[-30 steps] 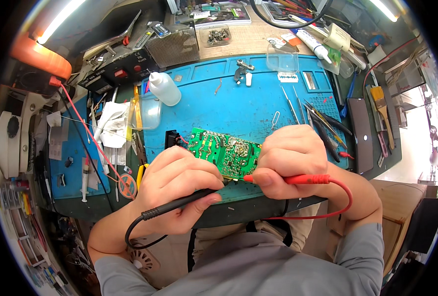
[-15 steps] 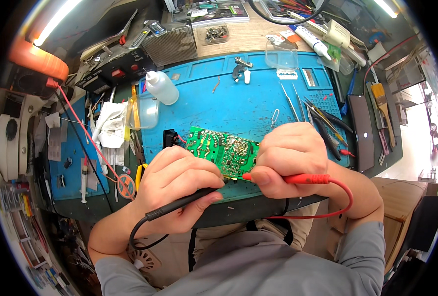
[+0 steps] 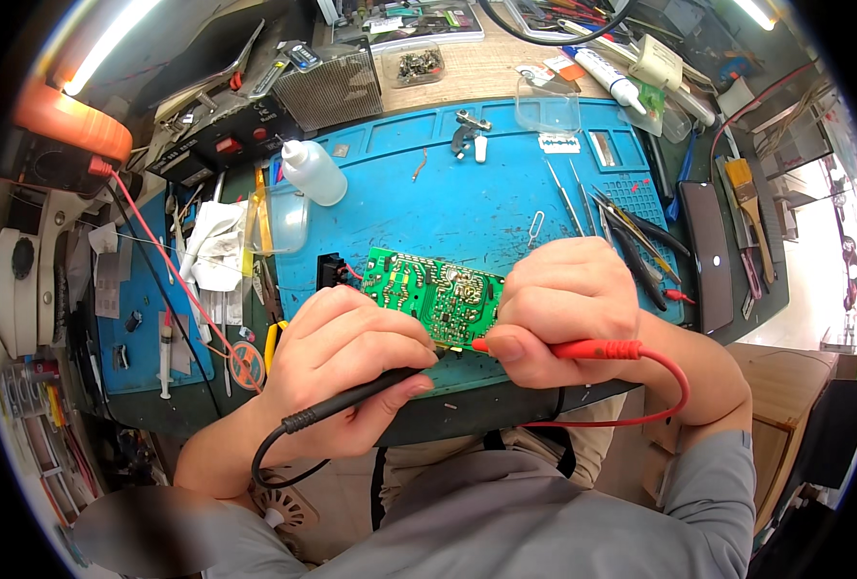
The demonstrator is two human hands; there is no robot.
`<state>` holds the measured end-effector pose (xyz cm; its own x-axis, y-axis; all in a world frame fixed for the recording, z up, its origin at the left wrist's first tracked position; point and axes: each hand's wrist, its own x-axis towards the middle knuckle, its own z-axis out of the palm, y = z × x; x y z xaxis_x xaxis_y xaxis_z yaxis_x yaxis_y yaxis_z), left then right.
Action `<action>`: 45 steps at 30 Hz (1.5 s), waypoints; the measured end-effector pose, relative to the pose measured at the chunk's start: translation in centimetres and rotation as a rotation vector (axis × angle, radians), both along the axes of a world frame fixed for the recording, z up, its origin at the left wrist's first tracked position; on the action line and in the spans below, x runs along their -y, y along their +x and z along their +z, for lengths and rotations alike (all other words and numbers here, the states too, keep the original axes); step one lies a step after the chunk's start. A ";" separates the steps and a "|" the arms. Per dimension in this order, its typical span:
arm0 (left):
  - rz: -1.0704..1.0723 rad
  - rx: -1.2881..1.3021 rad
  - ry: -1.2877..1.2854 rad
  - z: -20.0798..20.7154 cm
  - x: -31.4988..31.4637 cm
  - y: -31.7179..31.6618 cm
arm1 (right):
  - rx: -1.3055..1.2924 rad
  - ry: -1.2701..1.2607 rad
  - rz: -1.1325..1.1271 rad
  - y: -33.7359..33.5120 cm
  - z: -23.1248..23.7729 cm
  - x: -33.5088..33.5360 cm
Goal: The person uses a multimeter to test various points on a green circuit board. They systematically move the red and black probes across different components and solder points on the board, occasionally lifting the board to inspect it from different angles.
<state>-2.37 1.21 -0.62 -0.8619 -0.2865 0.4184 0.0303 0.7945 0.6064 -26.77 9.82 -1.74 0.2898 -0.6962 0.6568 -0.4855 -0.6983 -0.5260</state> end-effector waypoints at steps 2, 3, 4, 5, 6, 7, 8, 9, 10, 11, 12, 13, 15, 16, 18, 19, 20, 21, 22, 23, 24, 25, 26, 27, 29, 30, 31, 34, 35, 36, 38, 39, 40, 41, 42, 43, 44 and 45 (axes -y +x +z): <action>0.003 0.005 0.002 0.1 -0.1 0.0 | 0.004 -0.008 -0.004 0.0 -0.2 0.0; 0.003 0.006 0.004 0.1 -0.2 -0.1 | 0.013 -0.012 -0.017 0.0 -0.2 0.0; 0.004 0.007 0.001 0.2 -0.1 0.0 | 0.023 -0.019 -0.029 0.2 -0.3 0.1; 0.006 0.008 -0.002 0.2 -0.1 0.1 | 0.032 -0.028 -0.040 0.5 -0.2 0.2; -0.004 -0.002 0.006 0.1 -0.2 0.1 | 0.003 -0.019 -0.050 0.5 -0.1 0.1; -0.008 -0.008 0.007 -0.1 -0.1 0.1 | -0.022 -0.018 -0.054 0.4 0.1 0.0; 0.000 -0.001 -0.014 0.0 0.2 0.4 | -0.033 -0.039 -0.047 0.6 0.1 0.3; -0.019 -0.023 0.000 -0.2 0.3 0.4 | -0.045 -0.049 -0.056 0.7 -0.2 0.0; -0.013 -0.012 0.008 0.1 0.2 0.8 | -0.082 -0.011 -0.008 0.5 0.1 0.1; -0.026 -0.030 0.028 -0.1 0.3 0.7 | -0.092 -0.014 0.000 0.4 0.5 0.2; -0.015 -0.057 0.037 0.0 0.1 0.7 | -0.060 -0.024 0.003 0.6 0.1 0.2; -0.007 -0.042 0.041 0.3 -0.1 0.5 | -0.088 -0.044 0.001 0.4 0.2 0.2; 0.005 -0.047 0.060 0.4 -0.4 0.7 | -0.050 -0.081 -0.004 0.8 -0.1 0.2; 0.007 -0.052 0.064 0.1 -0.6 0.8 | -0.063 -0.068 -0.008 0.6 -0.1 -0.1; 0.007 -0.057 0.074 0.0 -0.7 1.0 | -0.062 -0.056 -0.012 0.7 -0.2 -0.1; 0.009 -0.055 0.071 0.0 -0.7 1.0 | -0.062 -0.057 -0.017 0.7 -0.3 -0.1; 0.010 -0.050 0.068 0.1 -0.7 0.9 | -0.059 -0.059 -0.023 0.7 -0.3 -0.1; 0.010 -0.044 0.064 0.2 -0.7 0.9 | -0.055 -0.061 -0.030 0.6 -0.4 -0.1; 0.011 -0.043 0.062 0.1 -0.7 0.8 | -0.055 -0.059 -0.030 0.5 -0.4 -0.1; 0.011 -0.041 0.060 0.1 -0.8 0.7 | -0.054 -0.058 -0.031 0.5 -0.3 -0.1; 0.010 -0.038 0.057 0.0 -0.7 0.7 | -0.053 -0.057 -0.032 0.4 -0.2 -0.1; 0.011 -0.039 0.058 0.0 -0.8 0.6 | -0.056 -0.053 -0.030 0.3 -0.2 -0.1; 0.011 -0.041 0.059 0.0 -0.8 0.6 | -0.058 -0.049 -0.027 0.3 -0.2 -0.1; 0.011 -0.042 0.060 0.0 -0.8 0.6 | -0.060 -0.045 -0.026 0.3 -0.1 -0.2; 0.015 -0.039 0.056 0.0 -0.8 0.8 | -0.064 -0.041 -0.026 0.4 -0.2 -0.2; 0.017 -0.037 0.054 0.0 -0.8 0.9 | -0.066 -0.040 -0.026 0.5 -0.2 -0.2; 0.015 -0.041 0.054 0.0 -0.8 0.9 | -0.068 -0.040 -0.028 0.5 -0.2 -0.2; 0.010 -0.047 0.054 0.0 -0.7 0.9 | -0.065 -0.043 -0.030 0.5 -0.2 -0.3; 0.009 -0.045 0.055 0.0 -0.7 0.8 | -0.058 -0.046 -0.027 0.5 -0.3 -0.2; 0.006 -0.041 0.056 0.2 -0.6 0.8 | -0.050 -0.049 -0.026 0.4 -0.4 -0.2; 0.007 -0.028 0.041 0.5 -0.5 0.4 | -0.063 -0.053 -0.009 0.2 -0.1 0.0; 0.002 -0.021 0.044 0.6 -0.2 0.5 | -0.069 -0.042 -0.004 0.3 0.1 0.3; 0.007 -0.026 0.046 0.4 -0.2 0.9 | -0.074 -0.029 -0.002 0.5 0.4 0.3; 0.001 -0.021 0.025 0.2 0.0 0.8 | -0.092 -0.007 -0.015 0.5 0.5 0.2; 0.005 -0.011 0.016 0.2 0.0 0.8 | -0.079 -0.005 -0.023 0.6 0.3 0.1; 0.015 0.000 -0.006 0.1 0.0 0.6 | -0.063 -0.014 -0.025 0.6 0.1 0.1; 0.014 0.006 -0.009 0.2 -0.1 0.5 | -0.055 -0.027 -0.035 0.5 0.0 0.1; 0.015 0.010 -0.010 0.1 -0.2 0.3 | -0.048 -0.039 -0.042 0.5 0.0 0.0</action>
